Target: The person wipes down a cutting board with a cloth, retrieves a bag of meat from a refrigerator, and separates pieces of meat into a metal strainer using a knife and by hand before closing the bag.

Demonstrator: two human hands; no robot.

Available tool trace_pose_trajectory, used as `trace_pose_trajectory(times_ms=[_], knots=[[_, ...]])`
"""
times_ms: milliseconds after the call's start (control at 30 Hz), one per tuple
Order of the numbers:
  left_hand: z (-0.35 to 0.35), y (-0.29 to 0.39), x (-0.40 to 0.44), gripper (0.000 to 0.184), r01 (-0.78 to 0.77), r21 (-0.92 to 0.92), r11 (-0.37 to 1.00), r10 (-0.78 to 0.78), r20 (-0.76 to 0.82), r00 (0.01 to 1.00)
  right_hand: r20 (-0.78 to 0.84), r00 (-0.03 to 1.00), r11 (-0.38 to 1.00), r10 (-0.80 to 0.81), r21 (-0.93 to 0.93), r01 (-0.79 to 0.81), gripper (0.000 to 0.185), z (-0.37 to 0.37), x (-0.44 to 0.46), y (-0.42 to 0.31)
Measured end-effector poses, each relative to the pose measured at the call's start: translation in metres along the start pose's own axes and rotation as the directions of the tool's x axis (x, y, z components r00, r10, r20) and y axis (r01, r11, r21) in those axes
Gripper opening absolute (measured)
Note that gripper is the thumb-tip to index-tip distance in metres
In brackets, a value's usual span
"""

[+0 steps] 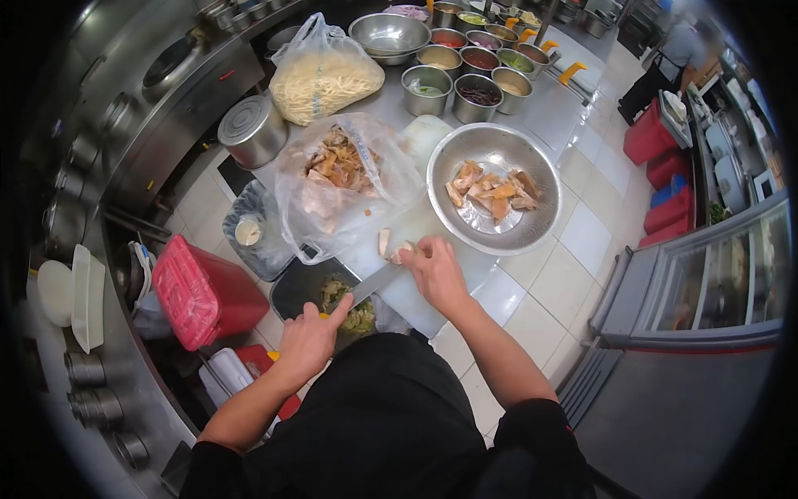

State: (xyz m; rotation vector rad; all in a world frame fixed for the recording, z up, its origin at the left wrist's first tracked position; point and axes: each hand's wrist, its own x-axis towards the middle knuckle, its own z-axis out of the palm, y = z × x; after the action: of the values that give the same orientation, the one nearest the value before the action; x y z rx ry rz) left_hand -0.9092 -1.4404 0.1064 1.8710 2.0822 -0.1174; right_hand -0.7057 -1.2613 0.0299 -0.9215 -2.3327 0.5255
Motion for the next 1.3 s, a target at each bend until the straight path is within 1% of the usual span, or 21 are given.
trace_pose_trajectory(times_ms=[67,133,200,267,300,367,467,500,567,700,767,867,900,933,1033,1100,1133,1167,1200,1233,1300], knots=[[0.003,-0.007,-0.009,0.061,-0.019,0.023,1.0,0.02,-0.051,0.999,-0.021,0.998,0.998,0.061,0.032,-0.061,0.023,0.005,0.0,0.002],[0.003,-0.021,-0.028,0.059,-0.025,0.01,1.0,0.026,-0.07,0.997,-0.036,0.996,0.996,0.087,0.034,-0.086,0.028,0.01,0.0,0.005],[-0.011,-0.034,-0.057,0.052,0.019,0.006,1.0,-0.019,-0.024,1.0,-0.074,0.992,0.994,0.104,-0.008,-0.105,0.033,0.012,0.0,0.002],[-0.011,-0.058,-0.087,0.036,0.005,-0.174,0.985,-0.011,-0.029,1.0,-0.138,0.985,0.988,0.105,-0.098,-0.119,0.04,0.01,0.005,-0.008],[-0.004,-0.068,-0.094,0.03,0.128,-0.377,0.918,-0.096,0.103,0.99,-0.108,0.99,0.986,0.086,-0.135,-0.1,0.042,0.013,0.009,-0.013],[0.016,-0.078,-0.091,0.023,0.398,-0.668,0.629,-0.163,0.387,0.908,-0.046,0.998,0.975,0.038,-0.216,-0.048,0.047,0.018,0.023,-0.024],[0.032,-0.07,-0.061,0.023,0.587,-0.8,0.127,-0.056,0.585,0.809,0.093,0.996,0.969,0.005,-0.246,0.018,0.041,0.036,0.037,-0.022],[0.036,-0.061,-0.05,0.024,0.565,-0.823,0.062,-0.019,0.565,0.825,0.081,0.997,0.974,-0.009,-0.226,0.027,0.037,0.039,0.038,-0.017],[0.039,-0.045,-0.034,0.024,0.531,-0.842,0.096,0.027,0.536,0.844,0.062,0.997,0.982,-0.039,-0.182,0.05,0.031,0.041,0.035,-0.013],[0.022,-0.029,-0.028,0.023,0.51,-0.844,0.169,0.101,0.529,0.842,-0.112,0.991,0.998,-0.068,-0.019,0.067,0.023,0.019,0.017,-0.024],[0.003,-0.027,-0.032,0.025,0.489,-0.851,0.194,0.14,0.517,0.844,-0.146,0.986,0.995,-0.077,-0.079,0.066,0.022,-0.012,0.026,-0.029],[-0.04,-0.008,-0.019,0.026,0.397,-0.838,0.374,0.114,0.466,0.877,-0.236,0.969,0.981,-0.079,-0.189,0.034,0.024,-0.059,0.052,-0.016],[-0.044,-0.009,-0.018,0.029,0.377,-0.847,0.375,0.128,0.45,0.884,-0.252,0.965,0.977,-0.068,-0.213,0.014,0.025,-0.071,0.065,0.005],[-0.05,-0.012,-0.02,0.029,0.358,-0.819,0.448,0.123,0.454,0.883,-0.267,0.962,0.971,-0.06,-0.239,-0.006,0.028,-0.081,0.078,0.023],[-0.058,-0.029,-0.036,0.03,0.304,-0.709,0.636,0.052,0.432,0.9,-0.25,0.965,0.86,-0.083,-0.507,-0.058,0.029,-0.105,0.106,0.016],[-0.032,-0.04,-0.049,0.035,0.267,-0.619,0.738,-0.045,0.349,0.936,-0.012,0.999,0.98,0.05,-0.191,-0.051,0.03,-0.097,0.118,-0.008],[-0.02,-0.043,-0.055,0.035,0.232,-0.602,0.764,-0.057,0.295,0.954,0.124,0.988,0.996,0.087,-0.028,-0.084,0.03,-0.087,0.122,-0.021],[-0.01,-0.046,-0.058,0.036,0.193,-0.581,0.791,-0.063,0.236,0.97,0.24,0.971,0.991,-0.022,0.135,-0.01,0.03,-0.07,0.128,-0.032],[-0.005,-0.049,-0.059,0.037,0.152,-0.559,0.815,-0.066,0.172,0.983,0.281,0.955,0.983,-0.094,0.175,0.046,0.032,-0.049,0.136,-0.039],[-0.017,-0.05,-0.065,0.036,0.279,-0.597,0.752,-0.126,0.284,0.95,0.321,0.932,0.971,-0.168,0.216,0.1,0.033,-0.026,0.147,-0.043],[-0.048,-0.046,-0.085,0.034,0.527,-0.623,0.578,-0.209,0.511,0.834,0.494,0.861,0.98,0.125,0.071,-0.183,0.052,0.012,0.182,-0.04]])
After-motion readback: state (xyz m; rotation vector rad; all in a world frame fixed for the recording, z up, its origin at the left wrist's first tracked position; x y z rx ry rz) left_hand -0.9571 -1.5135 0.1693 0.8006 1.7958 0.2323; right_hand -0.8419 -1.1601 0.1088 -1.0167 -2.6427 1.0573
